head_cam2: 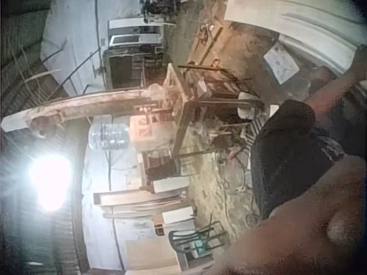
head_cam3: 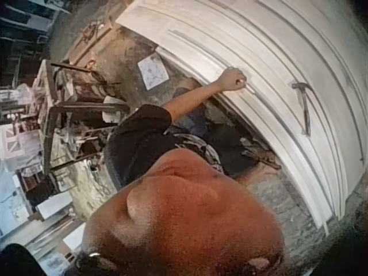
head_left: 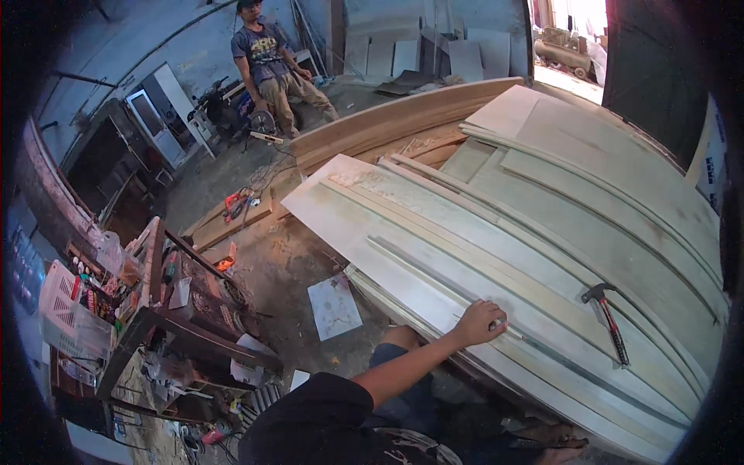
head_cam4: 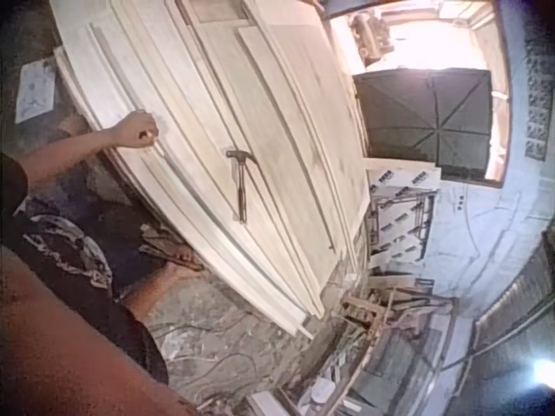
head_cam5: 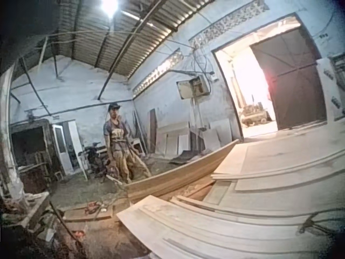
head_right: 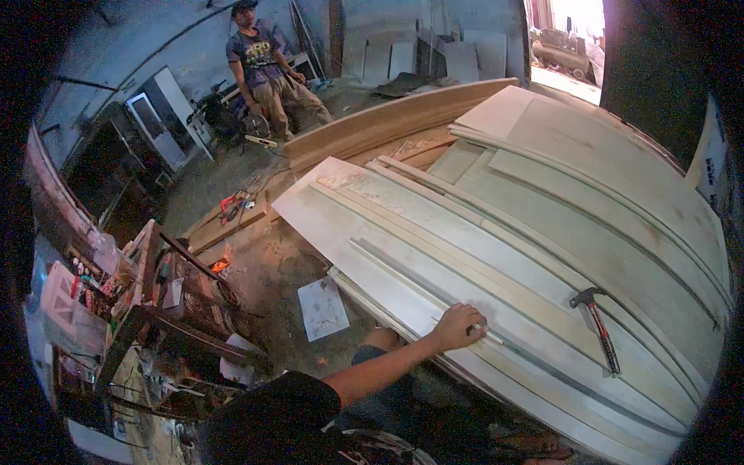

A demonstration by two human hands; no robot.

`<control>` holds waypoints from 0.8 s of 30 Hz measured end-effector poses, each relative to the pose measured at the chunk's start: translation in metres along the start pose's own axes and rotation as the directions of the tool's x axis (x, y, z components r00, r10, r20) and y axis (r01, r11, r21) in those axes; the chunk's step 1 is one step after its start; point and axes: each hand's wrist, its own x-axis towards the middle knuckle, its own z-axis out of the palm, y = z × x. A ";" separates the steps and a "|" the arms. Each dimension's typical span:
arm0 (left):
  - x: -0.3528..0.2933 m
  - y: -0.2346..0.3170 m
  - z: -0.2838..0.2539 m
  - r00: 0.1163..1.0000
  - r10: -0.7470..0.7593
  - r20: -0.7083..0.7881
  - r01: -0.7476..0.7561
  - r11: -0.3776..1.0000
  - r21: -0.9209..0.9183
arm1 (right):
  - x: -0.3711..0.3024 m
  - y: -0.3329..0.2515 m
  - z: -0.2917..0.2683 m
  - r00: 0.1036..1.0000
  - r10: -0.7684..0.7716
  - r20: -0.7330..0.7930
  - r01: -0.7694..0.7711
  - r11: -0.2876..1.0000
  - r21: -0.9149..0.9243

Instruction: The person uses a chisel and a hammer to shape or strip a piece of wood on a stack of boards.

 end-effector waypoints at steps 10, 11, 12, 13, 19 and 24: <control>-0.004 -0.001 -0.006 0.997 -0.020 0.077 0.017 0.999 0.045 | -0.016 0.011 0.033 0.981 -0.188 -0.042 0.176 0.963 -0.203; -0.005 0.000 -0.007 0.996 -0.021 0.084 0.016 0.998 0.057 | -0.035 0.005 0.060 0.976 -0.017 -0.218 0.027 0.999 0.042; -0.002 0.005 -0.003 0.996 -0.015 0.084 0.011 0.999 0.043 | -0.030 0.000 0.052 0.977 -0.023 -0.212 0.035 0.998 0.051; 0.001 0.005 -0.004 0.997 -0.004 0.082 0.001 1.000 0.031 | -0.024 -0.001 0.045 0.982 -0.031 -0.186 0.040 0.998 0.044; 0.000 0.001 -0.002 0.998 0.019 0.063 -0.022 0.999 0.042 | -0.010 0.002 0.027 0.989 -0.027 -0.143 0.033 0.999 0.041; 0.000 -0.002 0.001 0.998 0.034 0.057 -0.037 0.998 0.045 | -0.004 0.006 0.021 0.989 -0.024 -0.145 0.031 0.999 0.041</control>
